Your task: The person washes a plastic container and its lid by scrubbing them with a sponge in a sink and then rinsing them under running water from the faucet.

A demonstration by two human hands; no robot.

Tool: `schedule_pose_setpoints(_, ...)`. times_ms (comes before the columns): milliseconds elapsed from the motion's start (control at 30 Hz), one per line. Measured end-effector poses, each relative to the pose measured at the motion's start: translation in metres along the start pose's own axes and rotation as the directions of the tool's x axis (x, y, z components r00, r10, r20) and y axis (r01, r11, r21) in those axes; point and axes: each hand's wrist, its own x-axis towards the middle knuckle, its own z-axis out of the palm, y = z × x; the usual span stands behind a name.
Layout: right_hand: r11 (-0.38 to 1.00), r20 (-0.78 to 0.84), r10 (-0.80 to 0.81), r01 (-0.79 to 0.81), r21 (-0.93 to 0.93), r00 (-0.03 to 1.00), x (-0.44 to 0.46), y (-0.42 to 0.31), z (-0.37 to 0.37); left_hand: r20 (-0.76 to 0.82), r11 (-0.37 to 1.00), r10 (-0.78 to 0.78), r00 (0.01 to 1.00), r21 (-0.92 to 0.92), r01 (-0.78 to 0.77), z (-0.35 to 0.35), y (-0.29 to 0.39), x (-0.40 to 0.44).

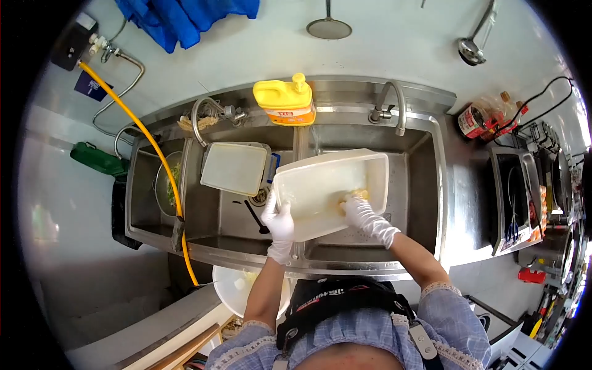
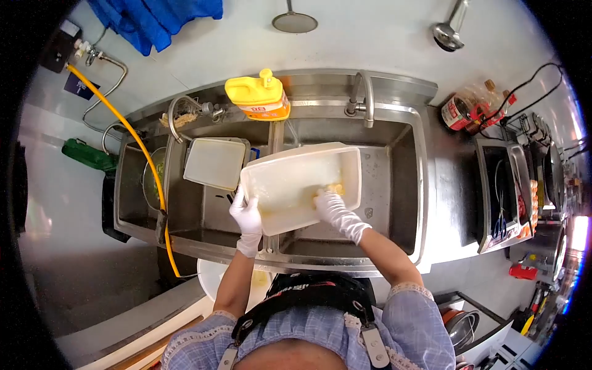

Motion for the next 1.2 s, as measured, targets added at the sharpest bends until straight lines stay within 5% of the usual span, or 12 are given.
schedule_pose_setpoints(233,0.964,0.008,0.064,-0.064,0.256,0.998,0.017,-0.063,0.02,0.125,0.998,0.011,0.992,0.065,-0.02,0.033,-0.014,-0.013)
schedule_pose_setpoints(333,0.926,-0.185,-0.048,0.113,0.36,0.981,0.017,-0.068,0.028,0.152,0.992,-0.046,0.987,0.125,0.027,0.042,-0.021,-0.024)
schedule_pose_setpoints(433,0.565,-0.044,0.203,-0.08,0.821,0.978,-0.005,-0.057,0.006,0.158,0.981,-0.19,0.969,0.079,0.18,0.054,-0.021,-0.024)
schedule_pose_setpoints(533,0.244,-0.219,0.402,0.127,0.961,0.889,-0.014,-0.059,-0.006,0.197,0.96,-0.272,0.942,-0.019,0.281,0.068,-0.007,-0.025)
schedule_pose_setpoints(700,0.044,-0.218,0.59,0.239,0.97,0.777,0.015,-0.03,-0.032,0.28,0.965,-0.26,0.924,0.061,0.254,0.088,-0.009,-0.049)
schedule_pose_setpoints(733,0.051,-0.226,0.595,0.245,0.968,0.771,0.009,-0.029,-0.028,0.288,0.967,-0.255,0.923,0.054,0.25,0.091,-0.009,-0.051)
schedule_pose_setpoints(833,0.766,-0.582,0.294,0.177,0.618,0.758,-0.006,-0.019,-0.026,0.246,0.951,-0.275,0.929,-0.073,0.301,0.096,-0.01,-0.057)
schedule_pose_setpoints(867,0.765,-0.582,0.301,0.174,0.621,0.755,-0.007,-0.012,-0.031,0.253,0.951,-0.276,0.927,-0.07,0.302,0.099,-0.011,-0.059)
schedule_pose_setpoints(933,0.999,-0.583,-0.01,0.035,0.032,0.812,-0.012,0.0,-0.038,0.241,0.946,-0.269,0.932,-0.113,0.303,0.103,-0.01,-0.067)
schedule_pose_setpoints(1067,0.989,-0.517,0.084,-0.135,-0.062,0.852,-0.014,0.002,-0.034,0.254,0.94,-0.284,0.925,-0.114,0.32,0.1,-0.023,-0.067)
schedule_pose_setpoints(1133,0.832,-0.447,0.517,-0.308,0.461,0.73,-0.015,0.016,-0.031,0.239,0.944,-0.321,0.916,0.004,0.33,0.095,-0.031,-0.067)
schedule_pose_setpoints(1200,0.876,-0.361,0.481,-0.451,0.171,0.799,-0.036,0.037,-0.045,0.245,0.926,-0.306,0.92,-0.147,0.347,0.092,-0.037,-0.064)
